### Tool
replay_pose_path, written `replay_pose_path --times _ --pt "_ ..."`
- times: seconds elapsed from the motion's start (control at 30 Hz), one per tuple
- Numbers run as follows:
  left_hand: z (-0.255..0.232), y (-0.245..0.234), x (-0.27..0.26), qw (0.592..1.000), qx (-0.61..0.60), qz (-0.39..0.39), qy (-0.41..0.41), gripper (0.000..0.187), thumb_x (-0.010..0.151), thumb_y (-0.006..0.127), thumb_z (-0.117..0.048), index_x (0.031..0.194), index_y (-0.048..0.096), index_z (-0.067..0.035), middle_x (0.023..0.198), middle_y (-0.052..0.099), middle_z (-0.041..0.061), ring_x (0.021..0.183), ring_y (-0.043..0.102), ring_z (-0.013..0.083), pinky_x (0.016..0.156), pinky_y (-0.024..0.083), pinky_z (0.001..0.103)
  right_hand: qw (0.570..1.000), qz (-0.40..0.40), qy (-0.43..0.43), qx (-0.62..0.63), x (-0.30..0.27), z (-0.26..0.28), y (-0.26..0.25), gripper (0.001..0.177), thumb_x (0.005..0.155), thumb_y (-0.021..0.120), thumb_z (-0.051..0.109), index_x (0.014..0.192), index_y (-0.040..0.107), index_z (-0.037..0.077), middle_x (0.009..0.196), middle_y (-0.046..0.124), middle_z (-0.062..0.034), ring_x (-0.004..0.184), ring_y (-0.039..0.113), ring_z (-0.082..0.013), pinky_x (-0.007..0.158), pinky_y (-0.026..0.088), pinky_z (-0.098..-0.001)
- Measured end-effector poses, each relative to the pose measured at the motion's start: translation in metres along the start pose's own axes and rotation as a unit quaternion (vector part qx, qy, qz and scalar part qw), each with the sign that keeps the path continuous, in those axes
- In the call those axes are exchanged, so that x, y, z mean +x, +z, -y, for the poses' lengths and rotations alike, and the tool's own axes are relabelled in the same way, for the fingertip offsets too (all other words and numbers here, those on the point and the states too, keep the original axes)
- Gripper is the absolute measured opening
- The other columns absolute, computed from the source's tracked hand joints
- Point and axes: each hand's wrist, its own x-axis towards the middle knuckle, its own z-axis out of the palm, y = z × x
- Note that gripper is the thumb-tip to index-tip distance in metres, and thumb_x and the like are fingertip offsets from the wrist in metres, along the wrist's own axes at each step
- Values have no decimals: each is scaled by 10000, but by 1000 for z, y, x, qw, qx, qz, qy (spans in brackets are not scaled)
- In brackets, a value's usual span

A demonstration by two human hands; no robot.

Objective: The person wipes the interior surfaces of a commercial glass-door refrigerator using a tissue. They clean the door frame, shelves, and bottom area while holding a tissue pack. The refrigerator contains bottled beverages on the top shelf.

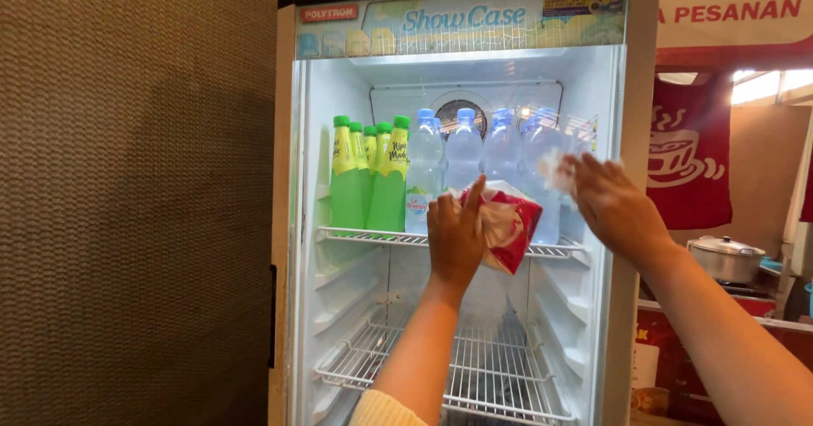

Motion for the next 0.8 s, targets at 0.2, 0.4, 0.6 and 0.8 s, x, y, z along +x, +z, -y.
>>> replay_pose_path --times 0.2,0.4,0.6,0.8 --pt "11 -4 6 999 20 -16 -23 691 925 637 -67 1571 436 -208 1117 523 169 1021 528 366 950 439 506 992 -84 98 -9 -11 43 5 332 978 566 125 1273 626 -15 1529 534 -125 1435 491 -308 1165 417 -484" --pt "21 -1 -6 999 -24 -21 -25 667 939 629 -53 1565 453 -201 1110 515 177 1029 530 386 951 450 507 998 -51 20 -8 -82 71 -11 344 896 592 54 1224 644 -36 1459 561 -162 1355 545 -326 1107 424 -470" --pt "30 -6 -4 998 -56 -12 -18 684 922 621 -34 1559 465 -228 1091 515 185 1016 539 404 945 455 517 994 -7 39 -105 2 -15 -18 298 947 570 119 1216 665 35 1535 509 -119 1406 497 -312 1174 429 -431" --pt "32 -5 -9 998 -62 -9 -24 703 922 608 -26 1571 454 -249 1080 524 174 1008 546 393 946 463 509 986 -74 117 -88 38 -34 -1 303 997 571 144 1271 664 57 1585 515 -89 1425 511 -315 1135 463 -436"
